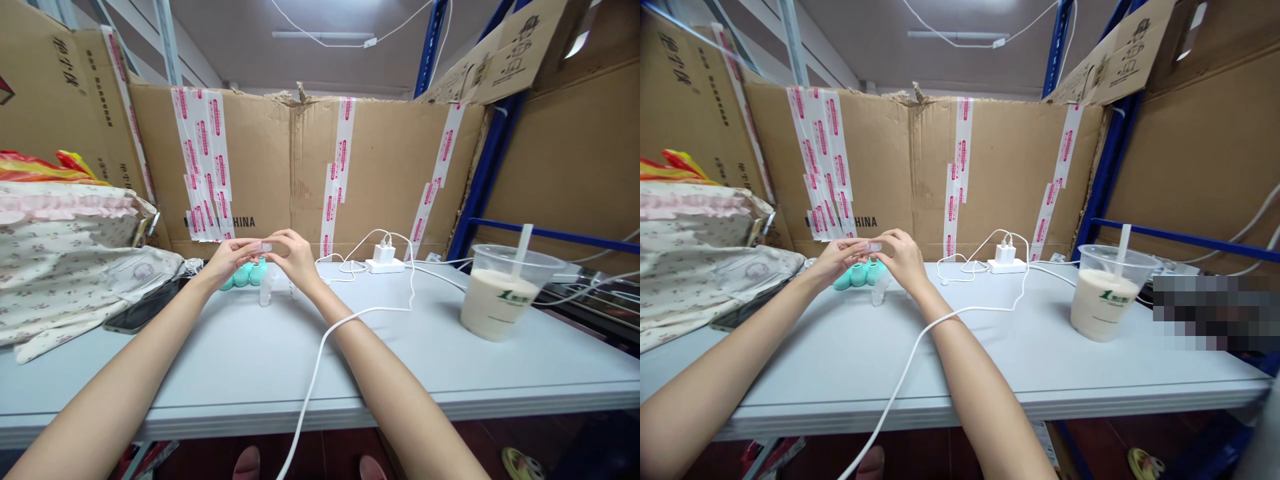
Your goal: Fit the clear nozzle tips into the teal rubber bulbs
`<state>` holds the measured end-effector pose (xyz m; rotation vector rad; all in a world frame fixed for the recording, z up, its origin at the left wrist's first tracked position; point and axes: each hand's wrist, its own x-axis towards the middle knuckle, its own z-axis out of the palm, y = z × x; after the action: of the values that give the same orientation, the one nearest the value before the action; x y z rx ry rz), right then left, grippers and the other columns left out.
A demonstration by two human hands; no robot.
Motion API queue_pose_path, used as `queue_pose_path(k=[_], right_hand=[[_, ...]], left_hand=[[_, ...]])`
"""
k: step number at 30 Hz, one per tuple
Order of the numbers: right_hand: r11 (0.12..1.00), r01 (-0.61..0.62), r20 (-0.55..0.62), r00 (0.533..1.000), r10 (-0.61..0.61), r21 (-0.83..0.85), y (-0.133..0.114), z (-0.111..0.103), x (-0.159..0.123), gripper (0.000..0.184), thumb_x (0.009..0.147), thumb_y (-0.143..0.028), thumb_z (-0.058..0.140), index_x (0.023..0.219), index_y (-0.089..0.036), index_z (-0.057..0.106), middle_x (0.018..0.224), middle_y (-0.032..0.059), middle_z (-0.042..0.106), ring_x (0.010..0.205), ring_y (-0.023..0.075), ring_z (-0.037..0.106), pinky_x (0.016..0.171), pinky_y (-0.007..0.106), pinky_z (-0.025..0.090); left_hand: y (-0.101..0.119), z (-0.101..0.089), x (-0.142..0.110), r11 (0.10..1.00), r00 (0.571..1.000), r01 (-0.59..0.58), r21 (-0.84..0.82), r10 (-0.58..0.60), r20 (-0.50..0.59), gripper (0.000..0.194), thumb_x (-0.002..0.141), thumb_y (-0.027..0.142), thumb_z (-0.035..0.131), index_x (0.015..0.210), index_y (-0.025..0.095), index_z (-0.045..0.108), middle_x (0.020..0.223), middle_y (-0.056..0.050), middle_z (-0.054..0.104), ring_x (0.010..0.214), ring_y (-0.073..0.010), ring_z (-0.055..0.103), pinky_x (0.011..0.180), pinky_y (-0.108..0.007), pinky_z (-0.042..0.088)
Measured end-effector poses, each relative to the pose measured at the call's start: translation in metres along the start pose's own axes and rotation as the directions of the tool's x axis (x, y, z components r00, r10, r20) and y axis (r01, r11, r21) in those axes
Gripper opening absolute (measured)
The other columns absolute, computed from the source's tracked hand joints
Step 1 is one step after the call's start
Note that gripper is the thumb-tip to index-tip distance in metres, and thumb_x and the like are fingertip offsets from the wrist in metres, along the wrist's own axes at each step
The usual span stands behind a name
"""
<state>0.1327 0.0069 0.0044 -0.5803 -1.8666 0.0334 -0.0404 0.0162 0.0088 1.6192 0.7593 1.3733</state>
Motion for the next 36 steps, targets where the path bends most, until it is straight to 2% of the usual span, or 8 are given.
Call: queue_pose_path(k=[4,9,14,19,26,30,36], right_hand=[[1.0,0.004,-0.025,1.0,-0.004,-0.003,0.0007,0.0042,-0.0026,0.017,0.077,-0.022,0.061,0.094,-0.019,0.066,0.088,0.0023,0.06,0.086,0.0124,0.057,0.075,0.024,0.047],[1.0,-0.012,-0.036,0.999,0.011,-0.01,0.001,0.0041,-0.0023,0.019,0.079,-0.019,0.059,0.096,-0.02,0.066,0.086,0.0015,0.06,0.081,0.0116,0.058,0.072,0.023,0.047],[1.0,-0.018,-0.036,0.999,0.018,0.005,0.0,0.0009,-0.0006,0.019,0.078,-0.018,0.058,0.095,-0.021,0.067,0.082,0.0011,0.059,0.077,0.0111,0.058,0.07,0.022,0.046],[1.0,-0.022,-0.028,0.999,0.021,-0.006,-0.0013,0.0007,-0.0012,0.021,0.079,-0.018,0.057,0.097,-0.023,0.067,0.084,0.0012,0.06,0.08,0.0117,0.058,0.073,0.023,0.046],[0.996,-0.039,-0.047,0.998,0.035,-0.076,-0.0068,0.0005,-0.0017,0.018,0.078,-0.027,0.06,0.095,-0.026,0.067,0.098,0.0001,0.061,0.093,0.0133,0.055,0.077,0.025,0.045],[0.991,-0.073,-0.055,0.996,0.067,-0.108,-0.0063,0.0012,-0.0017,0.012,0.079,-0.03,0.06,0.086,-0.028,0.069,0.096,-0.0011,0.063,0.092,0.0142,0.054,0.075,0.026,0.045],[0.993,-0.086,-0.075,0.994,0.08,-0.075,-0.0055,0.0017,-0.0007,0.013,0.079,-0.028,0.06,0.088,-0.029,0.069,0.094,-0.002,0.064,0.091,0.0137,0.056,0.077,0.026,0.045]], left_hand=[[-0.0009,0.0015,0.0001,1.0,1.0,-0.007,-0.011,0.006,-0.009,0.028,0.062,0.033,0.073,0.083,0.014,0.071,0.061,-0.002,0.063,0.05,-0.0081,0.051,0.052,-0.021,0.041],[-0.0007,0.0031,-0.0014,1.0,1.0,-0.009,-0.015,0.009,-0.003,0.033,0.06,0.031,0.075,0.089,0.015,0.071,0.076,-0.006,0.068,0.063,-0.0119,0.058,0.063,-0.025,0.045],[-0.0005,0.0029,-0.0018,0.998,1.0,0.003,-0.055,-0.003,0.009,0.035,0.06,0.031,0.076,0.091,0.015,0.07,0.077,-0.006,0.069,0.06,-0.009,0.056,0.063,-0.024,0.045],[0.0001,0.0037,-0.0016,0.997,1.0,-0.007,-0.075,0.008,0.017,0.032,0.062,0.031,0.075,0.088,0.015,0.071,0.072,-0.005,0.067,0.058,-0.0078,0.054,0.061,-0.022,0.044],[-0.0028,0.0053,-0.0001,0.999,0.998,-0.04,-0.011,0.039,-0.054,0.038,0.057,0.037,0.076,0.087,0.014,0.071,0.074,-0.007,0.069,0.063,-0.0134,0.059,0.062,-0.027,0.045],[-0.0043,0.0085,-0.0003,0.999,0.999,-0.033,-0.001,0.033,-0.024,0.043,0.056,0.04,0.077,0.088,0.013,0.07,0.073,-0.008,0.069,0.065,-0.0148,0.059,0.063,-0.028,0.046],[-0.007,0.0075,0.0004,0.998,0.998,-0.052,-0.032,0.053,0.023,0.039,0.06,0.04,0.075,0.089,0.014,0.07,0.073,-0.007,0.068,0.065,-0.0124,0.059,0.065,-0.026,0.046]])
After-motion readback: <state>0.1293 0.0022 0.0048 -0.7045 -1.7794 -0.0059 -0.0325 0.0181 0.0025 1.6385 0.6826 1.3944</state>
